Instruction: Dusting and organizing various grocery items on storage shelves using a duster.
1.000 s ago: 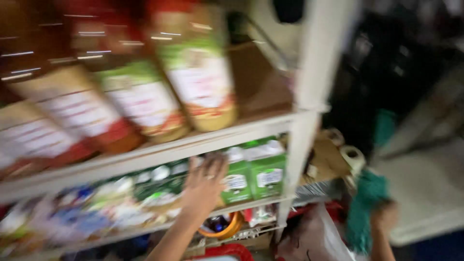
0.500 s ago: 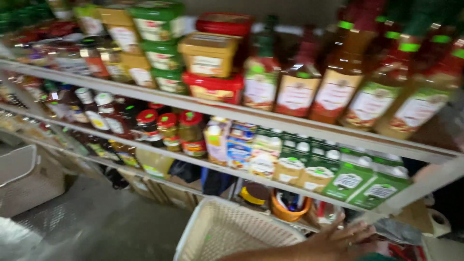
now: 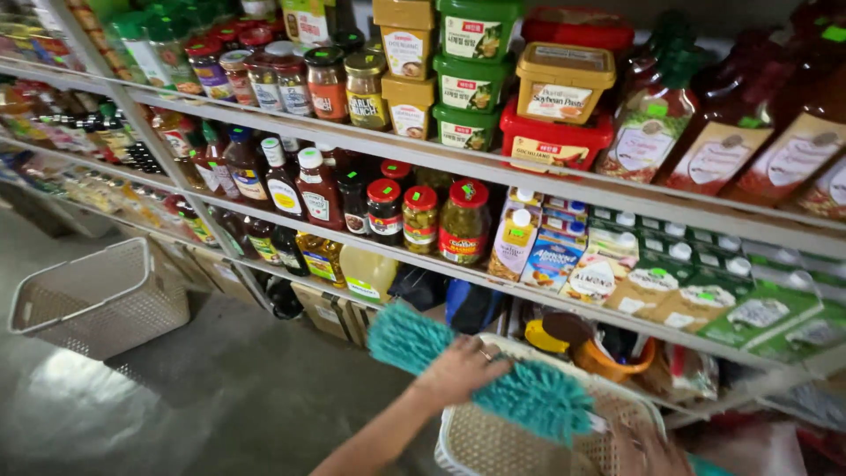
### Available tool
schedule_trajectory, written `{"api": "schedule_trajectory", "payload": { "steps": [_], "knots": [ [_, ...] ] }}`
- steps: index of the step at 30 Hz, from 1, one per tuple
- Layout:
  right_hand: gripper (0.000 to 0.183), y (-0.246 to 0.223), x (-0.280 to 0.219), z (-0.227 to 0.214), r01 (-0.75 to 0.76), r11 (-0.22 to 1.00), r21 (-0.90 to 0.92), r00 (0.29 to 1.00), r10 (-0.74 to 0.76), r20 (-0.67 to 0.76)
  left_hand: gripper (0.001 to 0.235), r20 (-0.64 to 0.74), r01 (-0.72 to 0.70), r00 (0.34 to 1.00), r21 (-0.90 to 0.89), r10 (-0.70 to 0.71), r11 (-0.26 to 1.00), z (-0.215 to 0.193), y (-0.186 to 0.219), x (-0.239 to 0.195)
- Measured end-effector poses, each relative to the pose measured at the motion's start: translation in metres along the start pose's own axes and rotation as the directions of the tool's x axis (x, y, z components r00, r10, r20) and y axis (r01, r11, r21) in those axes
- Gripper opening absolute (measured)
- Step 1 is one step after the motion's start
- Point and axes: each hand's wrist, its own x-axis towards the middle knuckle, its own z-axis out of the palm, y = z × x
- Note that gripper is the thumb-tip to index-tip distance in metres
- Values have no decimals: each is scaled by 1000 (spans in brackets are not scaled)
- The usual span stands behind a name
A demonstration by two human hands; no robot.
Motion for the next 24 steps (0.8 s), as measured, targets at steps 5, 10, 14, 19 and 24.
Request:
{"api": "schedule_trajectory", "payload": {
  "steps": [5, 10, 14, 19, 24],
  "knots": [
    [71, 4, -50, 124, -38, 999, 8, 997, 37, 68, 66, -149, -152, 971, 220, 187, 964, -10, -29, -8],
    [52, 66, -167, 212, -242, 886, 395, 970, 236, 64, 78, -387, -97, 891, 344, 235, 934, -36, -2, 20],
    [15, 98, -218, 238, -649, -1, 761, 599, 616, 512, 74, -443, 25, 896, -36, -39, 999, -5, 8, 27],
    [19, 28, -82, 134, -689, -252, 680, 349, 707, 615, 75, -398, 19, 912, -201, -99, 979, 22, 18, 28],
    [32, 22, -62, 185, -517, 582, 627, 842, 478, 251, 78, -390, 134, 894, -236, -220, 963, 33, 10, 9]
  ]
}}
